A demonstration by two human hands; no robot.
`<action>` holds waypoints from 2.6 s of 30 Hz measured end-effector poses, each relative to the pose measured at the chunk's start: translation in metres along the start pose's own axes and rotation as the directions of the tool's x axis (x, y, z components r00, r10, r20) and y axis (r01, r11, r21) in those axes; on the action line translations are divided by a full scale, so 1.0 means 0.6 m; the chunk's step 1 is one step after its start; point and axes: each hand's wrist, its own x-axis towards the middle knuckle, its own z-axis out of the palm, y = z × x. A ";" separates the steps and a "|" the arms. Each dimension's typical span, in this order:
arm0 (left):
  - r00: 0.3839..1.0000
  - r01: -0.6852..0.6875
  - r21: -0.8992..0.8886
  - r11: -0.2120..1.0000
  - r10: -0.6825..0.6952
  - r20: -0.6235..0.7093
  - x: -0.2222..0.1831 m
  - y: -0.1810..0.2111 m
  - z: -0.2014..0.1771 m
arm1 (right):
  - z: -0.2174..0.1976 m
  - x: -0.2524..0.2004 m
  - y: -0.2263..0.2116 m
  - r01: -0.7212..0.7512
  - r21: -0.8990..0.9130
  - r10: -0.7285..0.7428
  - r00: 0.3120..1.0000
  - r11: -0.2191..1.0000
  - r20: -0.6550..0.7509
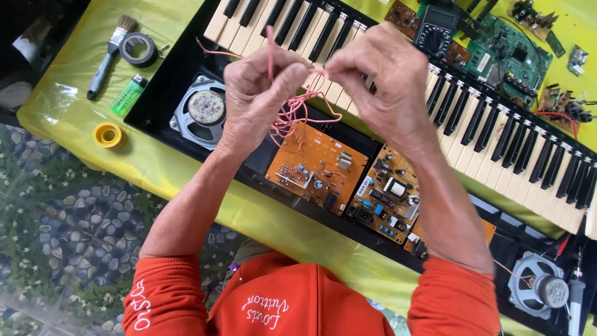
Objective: The person is untangling and organizing internal wiring while repairing an electronic keyboard, using a multimeter to test connections.
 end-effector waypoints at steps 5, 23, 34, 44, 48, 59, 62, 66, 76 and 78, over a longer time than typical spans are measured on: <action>0.953 -0.289 0.423 0.859 0.218 0.208 0.013 0.007 0.012 | -0.058 0.009 -0.030 0.173 -0.469 -0.094 0.978 0.866 0.186; 0.866 0.103 0.467 0.878 -0.310 0.393 -0.031 0.098 -0.095 | -0.137 -0.098 0.027 -0.102 -0.379 0.170 0.974 0.920 0.150; 0.897 -0.309 0.752 0.583 -0.084 0.434 -0.004 0.038 0.040 | -0.149 -0.043 -0.029 0.066 -0.328 -0.049 0.997 0.942 0.060; 0.841 -0.416 0.604 0.680 0.034 0.541 0.023 -0.024 0.014 | -0.294 -0.160 0.008 -0.120 -0.350 0.122 0.992 0.929 -0.017; 0.836 -0.419 0.565 0.711 0.061 0.545 0.027 -0.015 0.023 | -0.315 -0.188 -0.006 -0.182 -0.412 0.179 0.983 0.893 -0.046; 0.808 -0.569 0.678 0.466 0.164 0.566 0.017 0.030 0.014 | -0.308 -0.301 -0.027 -0.200 -0.608 0.168 0.980 0.768 -0.110; 0.756 -0.635 0.648 0.420 0.167 0.633 0.004 0.032 0.022 | -0.295 -0.354 -0.031 -0.229 -0.654 0.169 0.973 0.721 -0.156; 0.723 -0.653 0.650 0.388 0.066 0.688 -0.020 0.019 0.033 | -0.268 -0.388 -0.066 -0.362 -0.618 0.306 0.931 0.698 -0.200; 0.709 -0.646 0.627 0.435 0.035 0.705 -0.063 -0.006 0.050 | -0.208 -0.414 -0.124 -0.724 -0.145 0.526 0.609 0.675 -0.594; 0.702 -0.656 0.632 0.414 0.027 0.711 -0.071 -0.011 0.046 | -0.198 -0.455 -0.102 -0.694 -0.173 0.496 0.644 0.699 -0.583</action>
